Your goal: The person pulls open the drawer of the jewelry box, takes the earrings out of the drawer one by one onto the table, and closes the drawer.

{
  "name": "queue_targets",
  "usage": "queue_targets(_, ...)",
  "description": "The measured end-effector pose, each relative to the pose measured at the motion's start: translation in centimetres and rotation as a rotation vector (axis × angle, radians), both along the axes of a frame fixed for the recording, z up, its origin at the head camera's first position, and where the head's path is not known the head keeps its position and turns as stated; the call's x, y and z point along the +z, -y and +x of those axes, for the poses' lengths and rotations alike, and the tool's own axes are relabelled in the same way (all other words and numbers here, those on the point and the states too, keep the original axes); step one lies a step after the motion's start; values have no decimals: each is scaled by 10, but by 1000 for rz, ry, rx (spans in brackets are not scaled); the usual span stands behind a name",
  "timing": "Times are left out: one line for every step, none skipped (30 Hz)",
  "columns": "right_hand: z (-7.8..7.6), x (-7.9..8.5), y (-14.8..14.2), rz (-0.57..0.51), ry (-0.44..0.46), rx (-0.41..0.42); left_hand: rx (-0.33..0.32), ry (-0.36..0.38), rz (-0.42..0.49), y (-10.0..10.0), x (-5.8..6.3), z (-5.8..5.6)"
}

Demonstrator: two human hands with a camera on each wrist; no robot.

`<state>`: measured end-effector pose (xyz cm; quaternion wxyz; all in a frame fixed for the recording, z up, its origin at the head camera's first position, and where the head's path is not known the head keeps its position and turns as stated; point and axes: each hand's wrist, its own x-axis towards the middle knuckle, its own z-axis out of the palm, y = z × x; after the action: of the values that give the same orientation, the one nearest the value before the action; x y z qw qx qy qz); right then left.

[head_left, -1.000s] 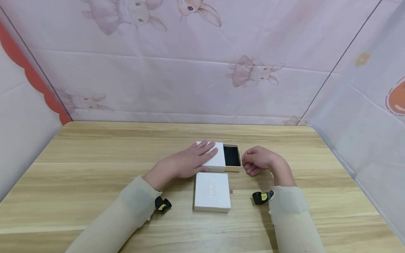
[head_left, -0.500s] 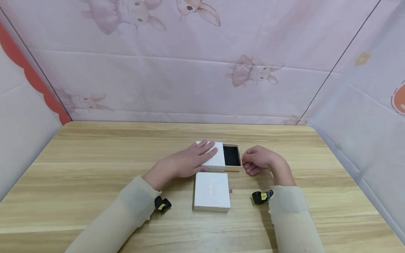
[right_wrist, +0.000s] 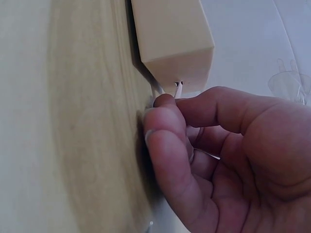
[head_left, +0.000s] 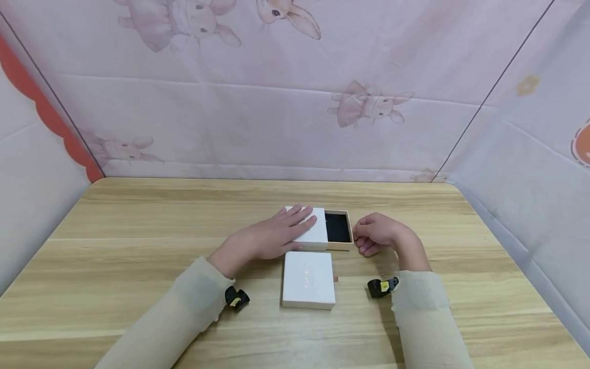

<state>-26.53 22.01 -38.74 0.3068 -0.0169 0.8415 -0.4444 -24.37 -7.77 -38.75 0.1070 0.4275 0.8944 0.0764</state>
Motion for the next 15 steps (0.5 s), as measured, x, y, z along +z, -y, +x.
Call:
queue_targets(0,0,0,1,0,-2,0,1,2,0,0,0)
queue_targets(0,0,-1,2,-1,3,0,2,3,0,0,0)
queue_targets(0,0,-1,4,-2,5,0,4,3,0,1,1)
queue_targets(0,0,-1,6,-3,7,1,5,6,0,1,1)
queue_targets(0,0,-1,8,-4,3,1,5,9,0,1,1)
queue_targets(0,0,-1,10,-5,1,3,6,8,0,1,1)
queue_targets(0,0,0,11,-6,4,4,6,8,-1,1,1)
queue_targets(0,0,0,13,-5,1,5,5,7,-1,1,2)
queue_targets(0,0,0,14,-6,3,5,4,7,-1,1,1)
queue_targets(0,0,0,14,-5,0,5,3,7,0,1,1)
queue_targets(0,0,-1,16,-5,-3,5,3,8,0,1,1)
queue_targets(0,0,-1,15,-3,-3,5,3,6,0,1,1)
queue_targets(0,0,-1,15,-3,-3,4,3,6,0,1,1)
queue_targets(0,0,-2,16,-2,-8,3,3,6,0,1,1)
queue_targets(0,0,-2,17,-5,-4,2,3,7,0,1,1)
